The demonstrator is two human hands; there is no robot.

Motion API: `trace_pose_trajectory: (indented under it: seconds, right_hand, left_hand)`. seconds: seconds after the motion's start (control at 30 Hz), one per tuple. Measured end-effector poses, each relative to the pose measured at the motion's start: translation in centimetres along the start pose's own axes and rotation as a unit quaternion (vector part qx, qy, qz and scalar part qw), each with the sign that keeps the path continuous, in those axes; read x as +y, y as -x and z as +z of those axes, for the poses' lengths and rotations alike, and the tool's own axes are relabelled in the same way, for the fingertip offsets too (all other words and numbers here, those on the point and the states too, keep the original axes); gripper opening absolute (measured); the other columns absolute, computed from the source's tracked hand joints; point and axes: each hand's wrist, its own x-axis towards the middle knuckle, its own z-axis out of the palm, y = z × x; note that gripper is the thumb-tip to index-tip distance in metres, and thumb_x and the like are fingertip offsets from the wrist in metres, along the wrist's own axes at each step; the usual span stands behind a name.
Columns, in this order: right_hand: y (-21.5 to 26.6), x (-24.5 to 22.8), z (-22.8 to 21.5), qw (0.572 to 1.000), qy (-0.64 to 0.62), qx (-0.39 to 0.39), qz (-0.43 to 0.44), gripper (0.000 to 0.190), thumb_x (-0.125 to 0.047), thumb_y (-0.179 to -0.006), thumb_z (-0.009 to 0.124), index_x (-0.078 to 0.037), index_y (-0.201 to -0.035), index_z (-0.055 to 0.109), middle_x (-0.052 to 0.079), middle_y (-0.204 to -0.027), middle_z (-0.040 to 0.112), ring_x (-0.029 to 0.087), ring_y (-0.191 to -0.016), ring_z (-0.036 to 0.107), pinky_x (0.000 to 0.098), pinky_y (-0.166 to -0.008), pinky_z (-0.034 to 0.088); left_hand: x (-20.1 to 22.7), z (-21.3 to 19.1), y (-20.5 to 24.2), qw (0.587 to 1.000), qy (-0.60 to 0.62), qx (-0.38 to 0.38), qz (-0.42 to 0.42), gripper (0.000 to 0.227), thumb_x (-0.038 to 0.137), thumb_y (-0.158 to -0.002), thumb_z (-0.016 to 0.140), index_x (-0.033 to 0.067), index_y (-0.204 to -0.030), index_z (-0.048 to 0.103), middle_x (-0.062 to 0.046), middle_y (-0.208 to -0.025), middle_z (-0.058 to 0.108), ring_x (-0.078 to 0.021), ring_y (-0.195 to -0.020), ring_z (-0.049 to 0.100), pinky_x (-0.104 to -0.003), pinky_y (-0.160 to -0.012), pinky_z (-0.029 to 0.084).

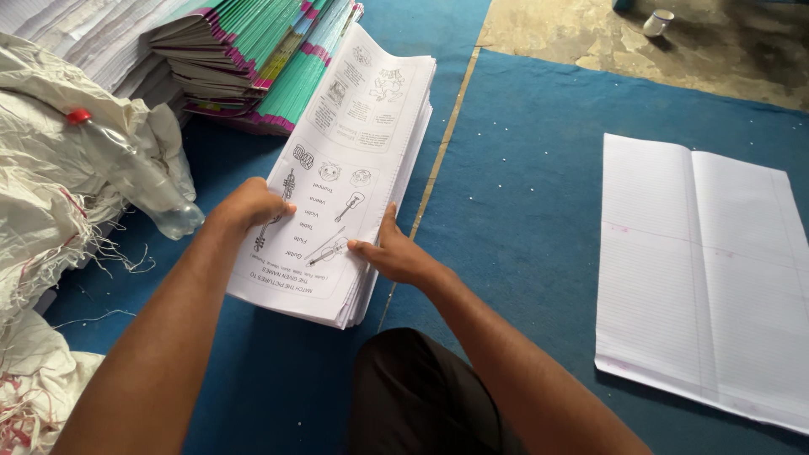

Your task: The person sits on a blue floor mat and assembles notebooks by inserting printed covers into stacks of lined paper. They repeatedly pick up a cover, open a paper stack, insert the cover, and place the assembled unit aside.

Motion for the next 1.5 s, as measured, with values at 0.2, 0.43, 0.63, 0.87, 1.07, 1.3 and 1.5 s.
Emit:
trace_pose_trajectory:
  seconds: [0.2, 0.43, 0.63, 0.87, 1.07, 1.3, 1.5]
  right_hand:
    - [1.7, 2.0, -3.1, 0.998, 0.011, 0.054, 0.028, 0.095, -0.058, -0.097, 0.044, 0.005, -0.157, 0.005, 0.035, -0.162, 0.009, 0.047, -0.152, 0.006, 0.0617, -0.119, 0.018]
    - [5.6, 6.8, -7.4, 0.992, 0.030, 0.119, 0.018, 0.098, -0.062, -0.096, 0.044, 0.004, -0.157, 0.005, 0.035, -0.161, 0.013, 0.047, -0.151, 0.011, 0.0580, -0.121, 0.021]
    - [11.4, 12.6, -13.0, 0.982, 0.045, 0.162, 0.091, 0.096, -0.064, -0.094, 0.044, 0.000, -0.158, 0.009, 0.031, -0.161, 0.017, 0.044, -0.152, 0.015, 0.0589, -0.120, 0.025]
    - [19.4, 20.7, -17.2, 0.965, 0.040, 0.204, 0.157, 0.084, -0.049, -0.098, 0.047, -0.004, -0.159, 0.013, 0.030, -0.159, 0.025, 0.043, -0.149, 0.027, 0.0533, -0.119, 0.032]
    - [24.9, 26.4, -19.8, 0.951, 0.022, 0.249, 0.179, 0.078, -0.034, -0.096, 0.053, -0.006, -0.159, 0.017, 0.028, -0.157, 0.033, 0.040, -0.145, 0.036, 0.0479, -0.117, 0.036]
    - [29.9, 28.2, -24.7, 0.929, 0.025, 0.338, 0.145, 0.070, -0.034, -0.099, 0.055, -0.004, -0.155, 0.025, 0.026, -0.159, 0.031, 0.039, -0.149, 0.028, 0.0484, -0.118, 0.031]
    - [35.7, 26.8, -29.2, 0.897, -0.001, 0.414, 0.154, 0.068, -0.026, -0.095, 0.056, -0.008, -0.155, 0.030, 0.022, -0.154, 0.042, 0.031, -0.118, 0.066, 0.0434, -0.103, 0.051]
  left_hand:
    - [4.7, 2.5, 1.3, 0.948, -0.255, 0.190, 0.012, 0.110, 0.045, -0.070, 0.087, 0.0002, -0.150, 0.026, -0.030, -0.156, 0.030, -0.0481, -0.147, 0.020, -0.074, -0.107, 0.013]
    - [14.0, 13.3, 5.9, 0.878, -0.242, 0.261, 0.321, 0.075, 0.045, -0.084, 0.072, 0.0034, -0.142, 0.050, -0.025, -0.150, 0.044, -0.0439, -0.147, 0.024, -0.068, -0.117, 0.008]
    - [19.1, 22.8, 11.1, 0.898, -0.095, 0.132, 0.409, 0.043, 0.034, -0.084, 0.073, 0.0060, -0.115, 0.072, -0.016, -0.118, 0.069, -0.0314, -0.121, 0.059, -0.061, -0.117, 0.027]
    - [21.8, 35.3, 16.1, 0.911, -0.001, -0.043, 0.410, 0.039, 0.026, -0.087, 0.068, 0.0032, -0.118, 0.069, -0.019, -0.119, 0.069, -0.0344, -0.113, 0.065, -0.050, -0.102, 0.046]
    - [24.0, 43.1, 18.9, 0.895, 0.082, -0.165, 0.405, 0.041, 0.025, -0.092, 0.062, -0.0003, -0.125, 0.065, -0.022, -0.124, 0.067, -0.0348, -0.115, 0.065, -0.043, -0.098, 0.051]
    - [29.7, 46.6, 23.2, 0.878, 0.156, -0.243, 0.382, 0.043, 0.029, -0.096, 0.058, -0.0008, -0.126, 0.064, -0.023, -0.116, 0.072, -0.0312, -0.108, 0.072, -0.039, -0.094, 0.056]
    - [35.2, 47.7, 27.9, 0.843, 0.185, -0.264, 0.431, 0.039, 0.028, -0.095, 0.058, -0.0001, -0.120, 0.069, -0.018, -0.106, 0.075, -0.0257, -0.097, 0.073, -0.037, -0.086, 0.057]
